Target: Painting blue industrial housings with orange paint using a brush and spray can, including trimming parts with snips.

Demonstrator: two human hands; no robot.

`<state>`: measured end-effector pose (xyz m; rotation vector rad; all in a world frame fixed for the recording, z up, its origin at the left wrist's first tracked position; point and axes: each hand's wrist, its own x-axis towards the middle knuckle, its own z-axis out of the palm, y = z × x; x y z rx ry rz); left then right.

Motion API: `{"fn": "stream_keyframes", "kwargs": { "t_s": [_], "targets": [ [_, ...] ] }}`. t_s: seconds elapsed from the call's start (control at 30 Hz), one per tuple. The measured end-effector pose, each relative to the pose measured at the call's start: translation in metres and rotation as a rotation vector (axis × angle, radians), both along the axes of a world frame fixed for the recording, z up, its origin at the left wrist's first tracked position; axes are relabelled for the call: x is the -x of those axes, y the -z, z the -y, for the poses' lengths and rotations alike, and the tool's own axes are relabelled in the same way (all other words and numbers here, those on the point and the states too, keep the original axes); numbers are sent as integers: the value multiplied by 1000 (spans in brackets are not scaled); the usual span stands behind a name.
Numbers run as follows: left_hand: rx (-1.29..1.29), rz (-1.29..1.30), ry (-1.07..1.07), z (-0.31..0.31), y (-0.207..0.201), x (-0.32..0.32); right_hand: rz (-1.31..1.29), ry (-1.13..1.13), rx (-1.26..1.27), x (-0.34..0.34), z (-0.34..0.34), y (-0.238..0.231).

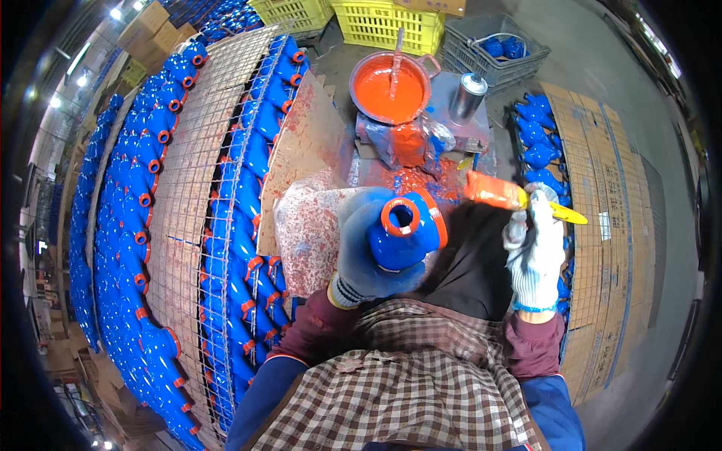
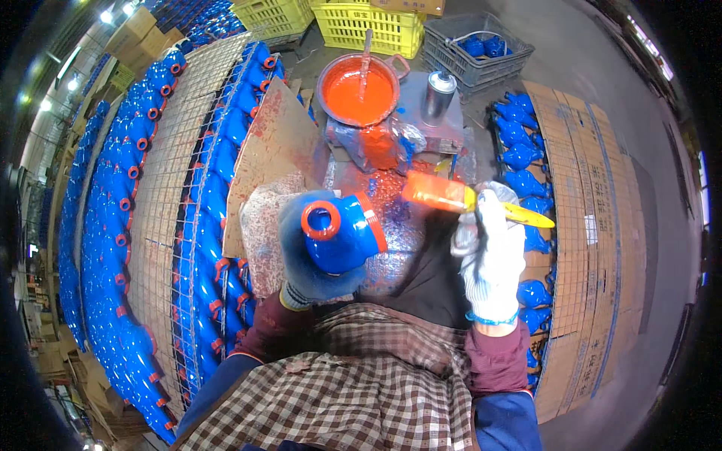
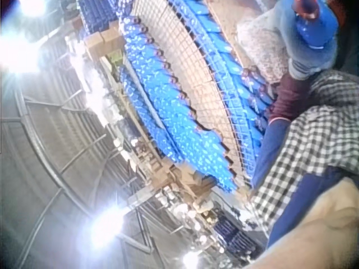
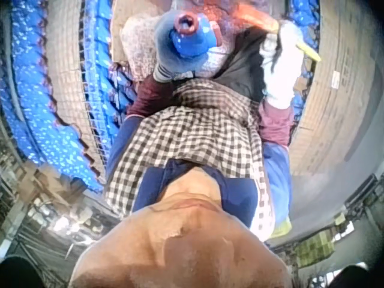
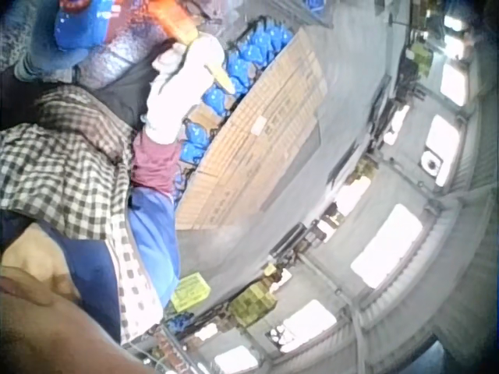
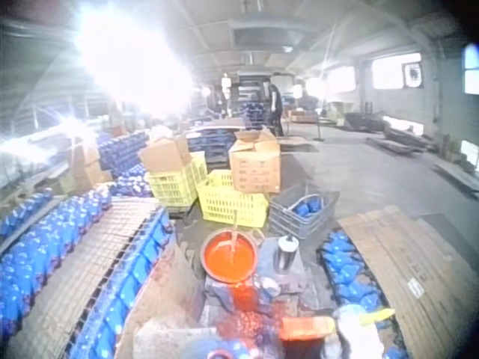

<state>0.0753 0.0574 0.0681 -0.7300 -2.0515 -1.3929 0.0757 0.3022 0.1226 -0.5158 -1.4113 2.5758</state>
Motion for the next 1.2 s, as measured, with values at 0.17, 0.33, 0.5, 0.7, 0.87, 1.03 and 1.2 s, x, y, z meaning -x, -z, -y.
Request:
{"fn": "stream_keyframes", "kwargs": {
  "t_s": [0.17, 0.33, 0.5, 0.7, 0.87, 1.03, 1.2],
  "targets": [
    [14, -268, -19, 1, 6, 9, 0, -14, -150, -4, 16, 0],
    [156, -353, -84, 3, 6, 7, 7, -7, -379, -4, 30, -9],
    [211, -456, -107, 6, 6, 7, -42, -141, -483, -1, 24, -28],
    [458, -466, -32, 23, 3, 12, -179, -237, -711, 9, 7, -39],
    [379, -465, -58, 22, 9, 7, -501, -259, -847, -8, 1, -40],
    [399, -523, -51, 16, 15, 11, -505, -373, -973, -14, 5, -46],
    [386, -511, -91, 14, 15, 8, -457, -458, -1036, -12, 10, -59]
  ]
}}
